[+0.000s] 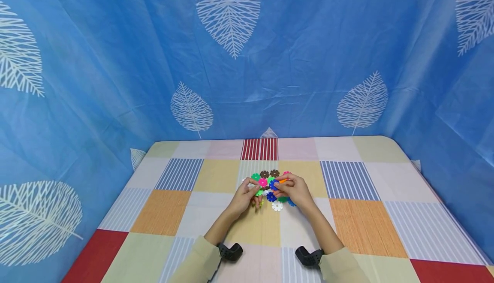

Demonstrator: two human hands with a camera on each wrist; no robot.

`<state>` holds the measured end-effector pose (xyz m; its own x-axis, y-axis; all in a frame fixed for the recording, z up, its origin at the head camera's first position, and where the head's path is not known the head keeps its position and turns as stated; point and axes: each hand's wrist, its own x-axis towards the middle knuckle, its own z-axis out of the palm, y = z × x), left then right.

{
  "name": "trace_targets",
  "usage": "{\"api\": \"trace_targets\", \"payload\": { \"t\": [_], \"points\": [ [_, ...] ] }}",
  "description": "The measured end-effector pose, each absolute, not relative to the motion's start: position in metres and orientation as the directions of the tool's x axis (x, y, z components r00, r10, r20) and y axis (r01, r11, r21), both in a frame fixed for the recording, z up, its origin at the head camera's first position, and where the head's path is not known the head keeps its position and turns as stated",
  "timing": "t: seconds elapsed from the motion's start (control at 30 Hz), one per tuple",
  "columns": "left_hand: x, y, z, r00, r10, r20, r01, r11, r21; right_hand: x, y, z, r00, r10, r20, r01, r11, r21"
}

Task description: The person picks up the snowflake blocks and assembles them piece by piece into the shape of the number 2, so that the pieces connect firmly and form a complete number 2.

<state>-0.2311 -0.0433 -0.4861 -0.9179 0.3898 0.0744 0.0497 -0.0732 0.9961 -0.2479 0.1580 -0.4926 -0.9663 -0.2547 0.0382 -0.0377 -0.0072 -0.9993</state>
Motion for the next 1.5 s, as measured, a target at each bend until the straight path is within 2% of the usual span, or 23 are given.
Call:
{"api": "trace_targets", "payload": {
  "t": [0.27,0.5,0.73,1.0,1.23,1.5],
  "points": [
    [-0.230,-0.043,-0.488,-0.921,0.378,0.098,0.085,-0.051,0.995,-0.246,0.149,-0.498,-0.972,-0.231,0.045,-0.030,-0.071,-0.997],
    [-0.230,-0.045,-0.488,-0.927,0.359,0.110,0.109,-0.023,0.994,-0.241,0.139,-0.499,-0.984,-0.178,0.014,-0.004,-0.056,-0.998],
    [-0.230,-0.045,-0.488,-0.926,0.365,0.097,0.085,-0.049,0.995,-0.242,0.143,-0.497,-0.981,-0.194,0.020,-0.010,-0.053,-0.999],
    [-0.229,-0.045,-0.486,-0.919,0.386,0.075,0.049,-0.076,0.996,-0.248,0.155,-0.497,-0.979,-0.198,0.055,-0.070,0.066,-0.995],
    [-0.228,-0.043,-0.483,-0.950,0.305,0.072,0.104,0.093,0.990,-0.245,0.155,-0.488,-0.973,-0.198,0.121,-0.156,0.170,-0.973],
    [-0.231,-0.045,-0.486,-0.907,0.408,0.107,0.135,0.040,0.990,-0.236,0.143,-0.473,-0.950,-0.261,0.171,-0.232,0.222,-0.947]
  ]
}}
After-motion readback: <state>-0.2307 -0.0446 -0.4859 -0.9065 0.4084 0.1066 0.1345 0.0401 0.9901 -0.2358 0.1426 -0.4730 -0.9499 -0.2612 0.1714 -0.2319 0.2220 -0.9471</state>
